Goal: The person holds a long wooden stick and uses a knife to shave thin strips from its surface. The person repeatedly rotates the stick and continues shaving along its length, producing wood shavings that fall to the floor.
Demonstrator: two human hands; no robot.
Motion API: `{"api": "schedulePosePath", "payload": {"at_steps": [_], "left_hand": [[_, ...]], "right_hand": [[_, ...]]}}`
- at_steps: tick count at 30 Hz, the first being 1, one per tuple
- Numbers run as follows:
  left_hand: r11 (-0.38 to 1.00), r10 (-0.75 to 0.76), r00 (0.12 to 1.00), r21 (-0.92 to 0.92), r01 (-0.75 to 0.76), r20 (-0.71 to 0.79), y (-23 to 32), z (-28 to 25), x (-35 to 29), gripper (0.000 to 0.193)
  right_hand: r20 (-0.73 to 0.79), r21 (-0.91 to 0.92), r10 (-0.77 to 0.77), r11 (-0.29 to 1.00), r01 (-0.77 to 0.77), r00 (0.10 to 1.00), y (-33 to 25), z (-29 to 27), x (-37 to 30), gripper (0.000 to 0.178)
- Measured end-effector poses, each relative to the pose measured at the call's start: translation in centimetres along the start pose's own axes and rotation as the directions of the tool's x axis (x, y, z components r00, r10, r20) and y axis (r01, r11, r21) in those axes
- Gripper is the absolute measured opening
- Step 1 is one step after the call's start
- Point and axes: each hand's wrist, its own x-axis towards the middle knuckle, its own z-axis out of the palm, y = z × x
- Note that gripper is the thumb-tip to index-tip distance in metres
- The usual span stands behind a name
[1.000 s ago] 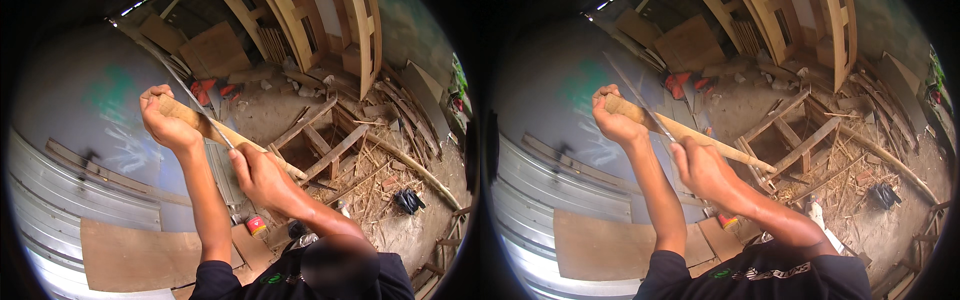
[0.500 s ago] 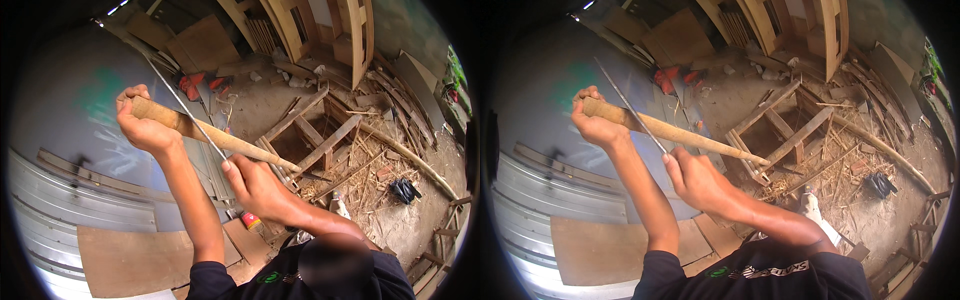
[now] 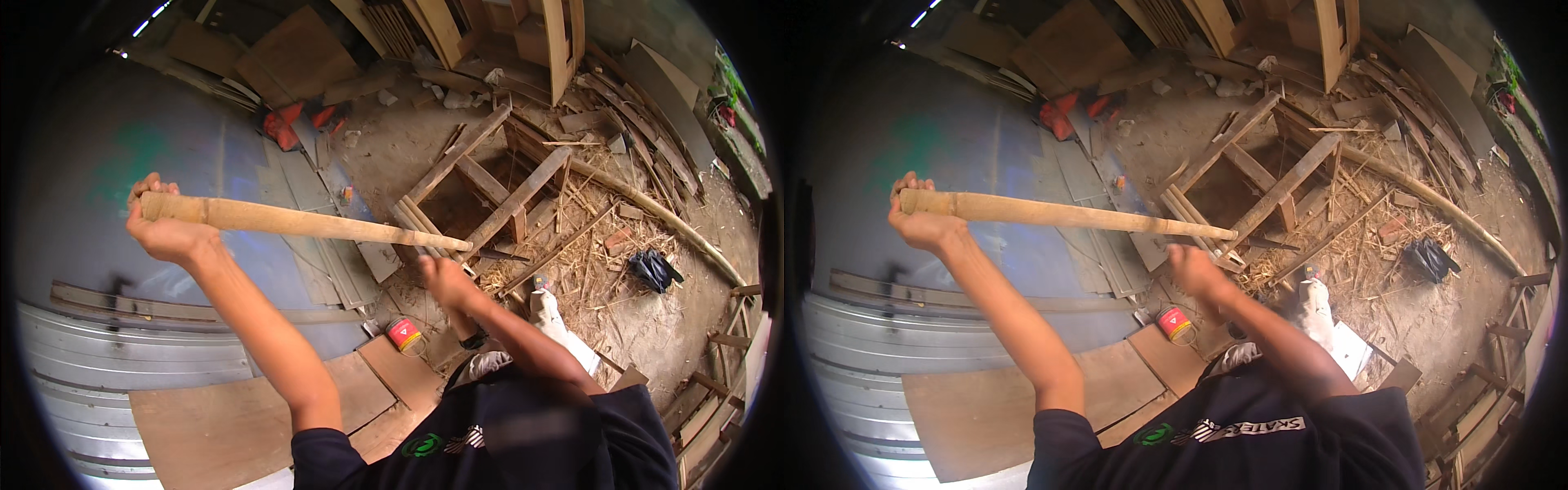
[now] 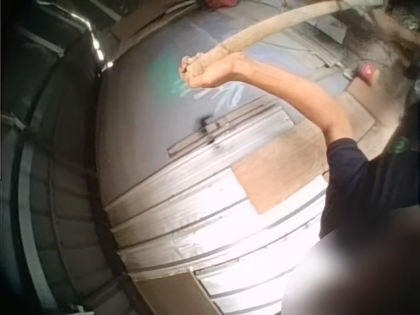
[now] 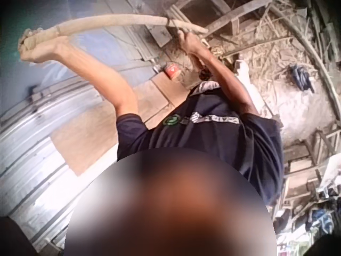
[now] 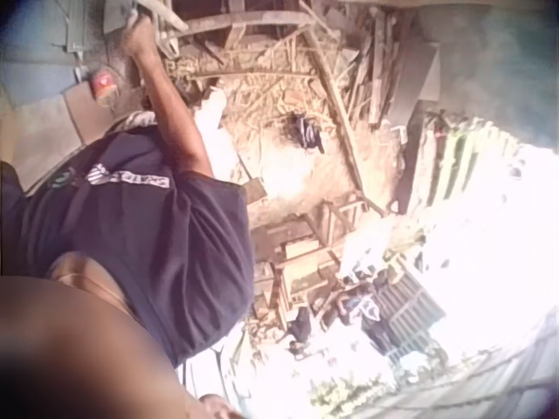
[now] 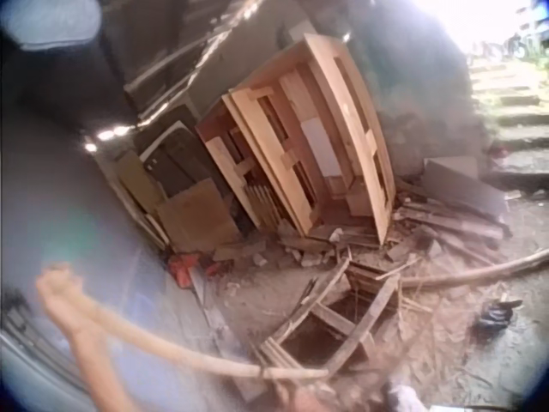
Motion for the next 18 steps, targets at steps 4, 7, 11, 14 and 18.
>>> {"api": "schedulePosePath", "payload": {"at_steps": [4, 7, 11, 14, 18], "left_hand": [[1.0, -0.031, 0.997, -0.004, 0.031, -0.068, -0.4, 0.4, 0.4, 0.024], [0.999, -0.019, 0.998, 0.025, 0.021, -0.067, -1.1, 1.1, 0.7, 0.023], [1.0, -0.025, 1.0, -0.016, 0.025, -0.007, -1.2, 1.6, 1.1, 0.023], [0.998, -0.062, 0.998, -0.013, 0.062, -0.011, -1.4, 2.0, 1.2, 0.022], [0.993, -0.116, 0.993, 0.001, 0.116, -0.024, -1.8, 2.6, 1.2, 0.022]], "right_hand": [[0.104, -0.114, 0.333, 0.94, -0.322, 0.937, 4.7, -0.7, 1.3, 0.052], [0.041, -0.013, -0.317, 0.948, 0.318, 0.948, 7.1, 1.3, 1.6, 0.051], [-0.046, -0.085, 0.133, 0.987, -0.136, 0.99, 8.9, 2.2, 2.3, 0.053], [0.052, -0.088, 0.164, 0.983, -0.159, 0.985, 9.7, 2.1, 2.4, 0.048], [0.062, -0.003, -0.121, 0.993, 0.122, 0.991, 10.7, 3.0, 0.5, 0.046]]}}
